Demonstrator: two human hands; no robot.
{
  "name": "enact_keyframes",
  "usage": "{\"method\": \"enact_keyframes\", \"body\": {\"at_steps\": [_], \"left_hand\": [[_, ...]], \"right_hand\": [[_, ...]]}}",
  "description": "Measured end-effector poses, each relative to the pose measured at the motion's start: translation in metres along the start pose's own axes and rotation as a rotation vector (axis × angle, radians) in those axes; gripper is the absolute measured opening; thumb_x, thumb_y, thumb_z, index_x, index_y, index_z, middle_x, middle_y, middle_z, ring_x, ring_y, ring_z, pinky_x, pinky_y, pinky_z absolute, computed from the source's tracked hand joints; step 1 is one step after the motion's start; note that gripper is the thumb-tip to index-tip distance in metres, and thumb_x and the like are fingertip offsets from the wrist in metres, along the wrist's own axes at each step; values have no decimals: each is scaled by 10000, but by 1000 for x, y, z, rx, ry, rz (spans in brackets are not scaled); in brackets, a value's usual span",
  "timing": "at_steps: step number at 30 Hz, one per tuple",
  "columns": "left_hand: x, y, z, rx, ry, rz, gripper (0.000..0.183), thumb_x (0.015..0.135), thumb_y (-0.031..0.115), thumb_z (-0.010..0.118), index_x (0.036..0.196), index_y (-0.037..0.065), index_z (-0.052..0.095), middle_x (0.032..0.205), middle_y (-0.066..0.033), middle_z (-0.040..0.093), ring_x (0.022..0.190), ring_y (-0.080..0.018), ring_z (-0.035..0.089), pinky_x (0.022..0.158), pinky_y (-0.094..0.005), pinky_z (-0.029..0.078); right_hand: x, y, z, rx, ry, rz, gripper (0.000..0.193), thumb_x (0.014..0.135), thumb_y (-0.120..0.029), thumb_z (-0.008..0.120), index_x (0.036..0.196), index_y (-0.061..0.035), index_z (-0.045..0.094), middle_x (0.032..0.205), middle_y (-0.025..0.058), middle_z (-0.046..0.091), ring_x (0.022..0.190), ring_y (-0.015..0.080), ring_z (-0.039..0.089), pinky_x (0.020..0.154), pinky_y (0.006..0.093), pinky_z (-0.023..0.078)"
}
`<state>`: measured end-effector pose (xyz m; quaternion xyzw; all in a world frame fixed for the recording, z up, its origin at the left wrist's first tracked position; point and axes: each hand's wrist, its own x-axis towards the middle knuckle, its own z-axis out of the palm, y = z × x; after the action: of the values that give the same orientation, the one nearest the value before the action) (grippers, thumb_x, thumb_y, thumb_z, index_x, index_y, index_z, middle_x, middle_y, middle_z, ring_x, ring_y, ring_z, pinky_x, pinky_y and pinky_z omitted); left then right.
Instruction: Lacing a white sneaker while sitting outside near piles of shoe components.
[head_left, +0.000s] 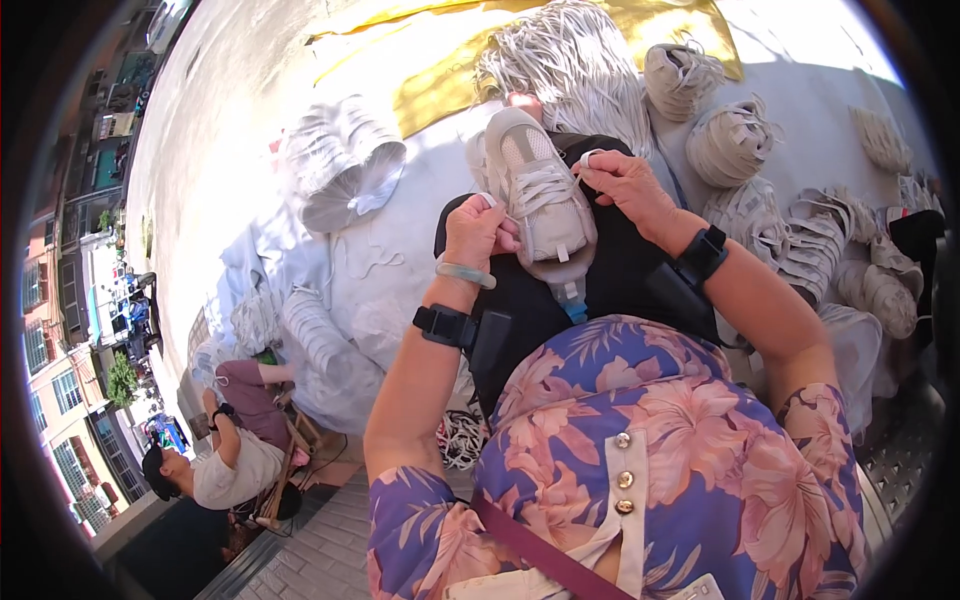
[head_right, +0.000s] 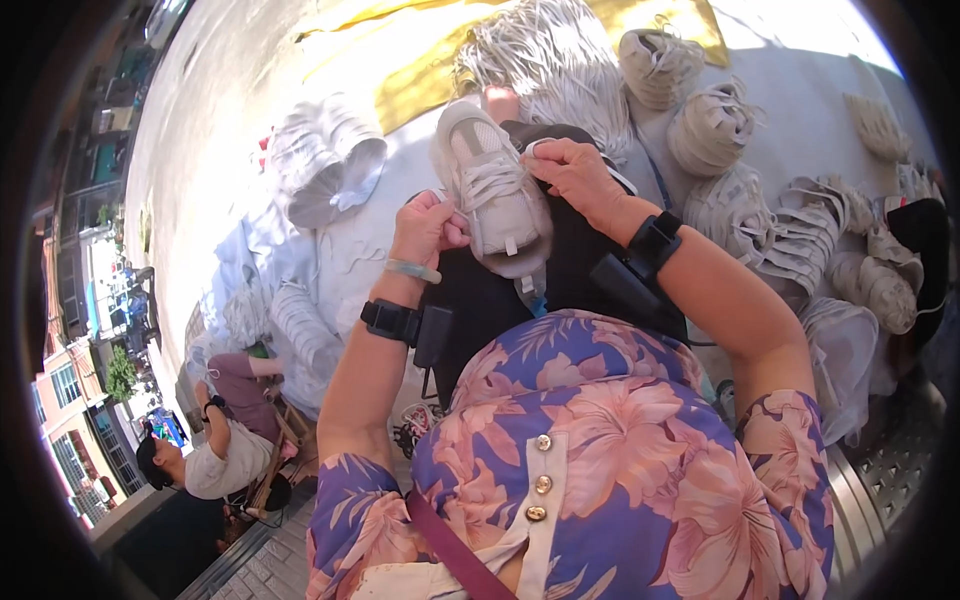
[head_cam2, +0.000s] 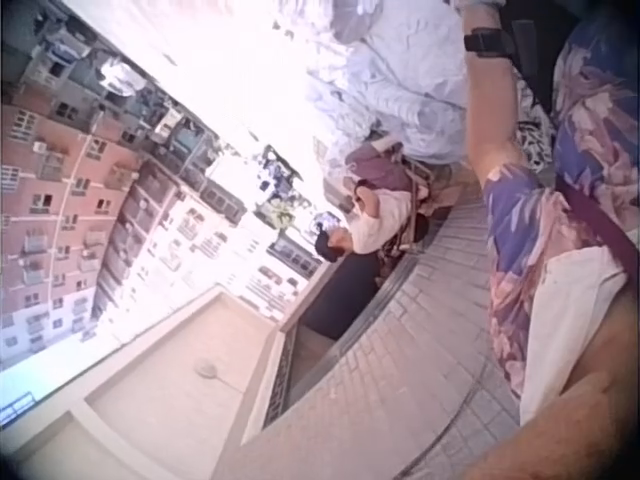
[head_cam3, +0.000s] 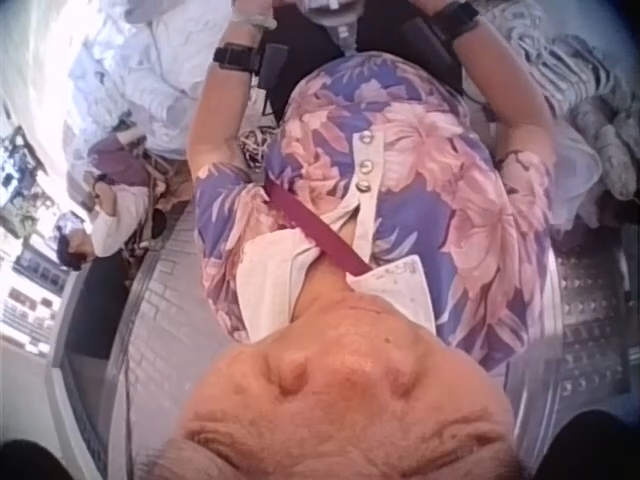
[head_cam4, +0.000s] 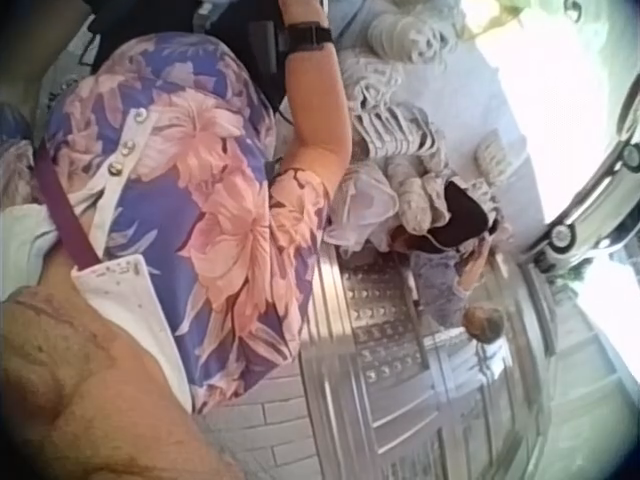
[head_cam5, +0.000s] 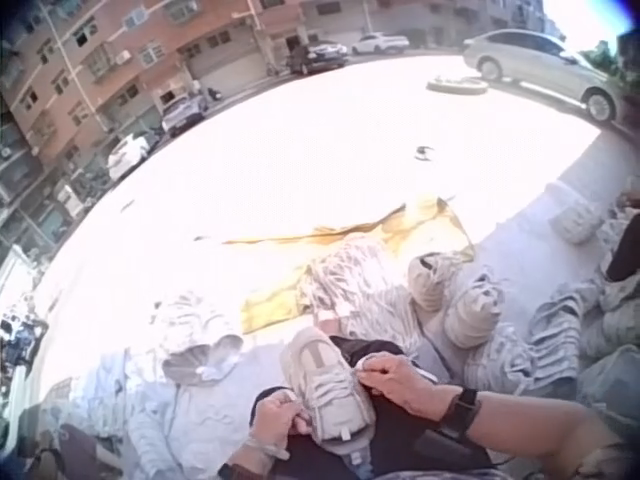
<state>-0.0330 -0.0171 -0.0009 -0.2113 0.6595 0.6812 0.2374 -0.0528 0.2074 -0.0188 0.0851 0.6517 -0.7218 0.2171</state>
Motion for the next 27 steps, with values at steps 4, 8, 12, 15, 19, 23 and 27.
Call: {"method": "enact_keyframes", "body": {"at_steps": [4,8,12,15,19,23,27], "left_hand": [[-10,-1,0,-69,46,18,90,838,104,559,798,27,533,601,-42,557,407,-64,479,437,-242,500],[-22,-11,-1,-96,48,47,56,836,86,557,828,38,530,612,-35,547,414,-62,474,445,-238,502],[-26,-18,1,-187,69,81,56,835,77,559,866,44,527,643,-44,564,441,-70,501,475,-242,518],[-27,-18,3,-226,72,88,66,835,82,565,881,42,538,658,-49,579,458,-76,523,492,-245,527],[-25,-21,4,-236,73,75,81,836,91,571,896,41,548,672,-51,590,471,-79,539,499,-246,531],[-24,-23,6,-212,70,90,88,835,101,579,894,43,552,662,-41,584,457,-69,520,478,-234,515],[-24,-24,7,-194,85,82,87,833,106,582,891,48,552,644,-31,571,445,-62,504,460,-223,500]], "right_hand": [[-3,6,-6,21,-6,8,158,861,-191,592,944,-64,635,798,-38,569,678,40,503,586,190,431],[-2,16,-3,179,52,-29,86,830,-129,616,865,-51,615,703,-35,556,596,24,484,539,173,417],[0,19,1,206,89,-103,46,807,-66,615,777,-45,588,642,-31,538,552,23,469,498,174,401],[1,22,3,151,135,-120,55,799,-56,608,755,-43,578,619,-34,527,542,26,463,488,179,399],[3,25,7,107,144,-175,67,784,-50,612,736,-39,567,607,-38,516,533,27,451,476,186,388],[3,24,9,32,168,-214,61,769,-41,610,727,-34,566,596,-40,505,537,28,440,480,190,373],[4,23,10,-30,207,-212,66,764,-45,612,722,-30,563,588,-39,502,539,31,437,482,199,371]]}}
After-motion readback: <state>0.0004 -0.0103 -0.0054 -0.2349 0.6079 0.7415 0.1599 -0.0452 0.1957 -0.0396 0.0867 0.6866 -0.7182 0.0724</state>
